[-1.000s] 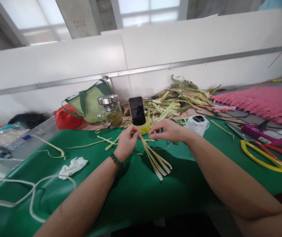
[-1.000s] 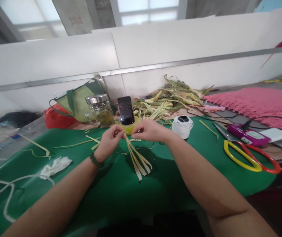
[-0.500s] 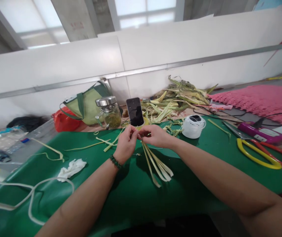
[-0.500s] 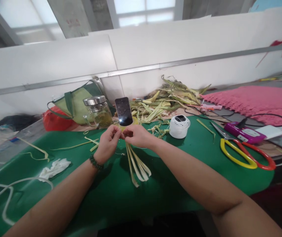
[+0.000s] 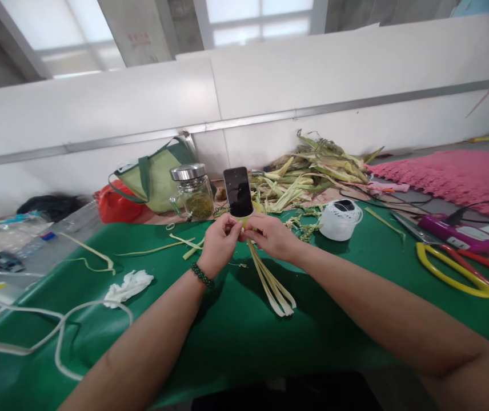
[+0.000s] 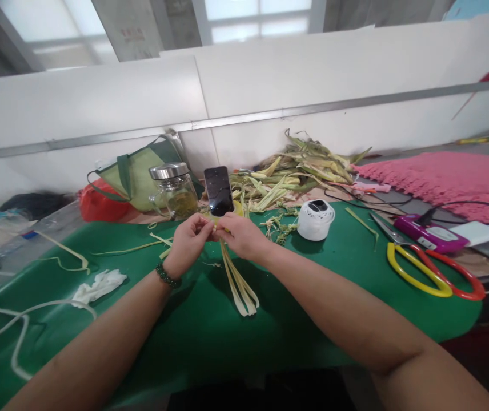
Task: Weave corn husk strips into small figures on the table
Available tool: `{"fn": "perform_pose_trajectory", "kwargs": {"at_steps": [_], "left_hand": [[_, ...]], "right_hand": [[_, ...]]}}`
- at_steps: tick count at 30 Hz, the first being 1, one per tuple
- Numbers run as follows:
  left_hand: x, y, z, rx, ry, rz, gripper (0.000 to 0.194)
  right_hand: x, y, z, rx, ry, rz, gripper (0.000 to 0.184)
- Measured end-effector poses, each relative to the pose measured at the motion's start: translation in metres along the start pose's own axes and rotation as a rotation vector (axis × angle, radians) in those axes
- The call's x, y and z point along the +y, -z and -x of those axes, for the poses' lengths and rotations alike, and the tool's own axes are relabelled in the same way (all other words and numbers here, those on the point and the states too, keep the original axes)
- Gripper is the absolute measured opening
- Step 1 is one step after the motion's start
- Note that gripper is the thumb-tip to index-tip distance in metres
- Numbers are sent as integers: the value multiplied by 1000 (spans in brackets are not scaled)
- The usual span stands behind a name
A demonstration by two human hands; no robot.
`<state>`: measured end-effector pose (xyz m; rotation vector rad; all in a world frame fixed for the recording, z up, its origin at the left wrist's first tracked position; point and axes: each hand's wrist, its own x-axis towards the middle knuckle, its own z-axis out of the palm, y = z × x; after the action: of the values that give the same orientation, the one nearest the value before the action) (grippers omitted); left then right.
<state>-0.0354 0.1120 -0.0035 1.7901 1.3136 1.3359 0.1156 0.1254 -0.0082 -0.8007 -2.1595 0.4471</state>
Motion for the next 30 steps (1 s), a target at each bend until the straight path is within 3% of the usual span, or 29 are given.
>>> {"fn": "perform_pose_trajectory", "kwargs": {"at_steps": [7,9,13,15,25,30], "left_hand": [[3,4,-2,-78,335,267,28],[4,6,-1,-102,289,260,28],[3,6,1,-95,-4,71,17],[2,4,1,-59,-70,-10,11],[0,4,-1,-12,-41,-106,10],[5,6,0,-126,179,75,19]], "right_hand": [[5,-3,-2,-13,-145,-156,18],[7,-3,-3,-33,-250,-270,17],[8,-1,-6,-90,-412,-435,17],[7,0,-7,-89,-445,-440,15],[12,0,-5,-31,-278,-326,13],[14,0,-4,5,-235,-295,15]]}}
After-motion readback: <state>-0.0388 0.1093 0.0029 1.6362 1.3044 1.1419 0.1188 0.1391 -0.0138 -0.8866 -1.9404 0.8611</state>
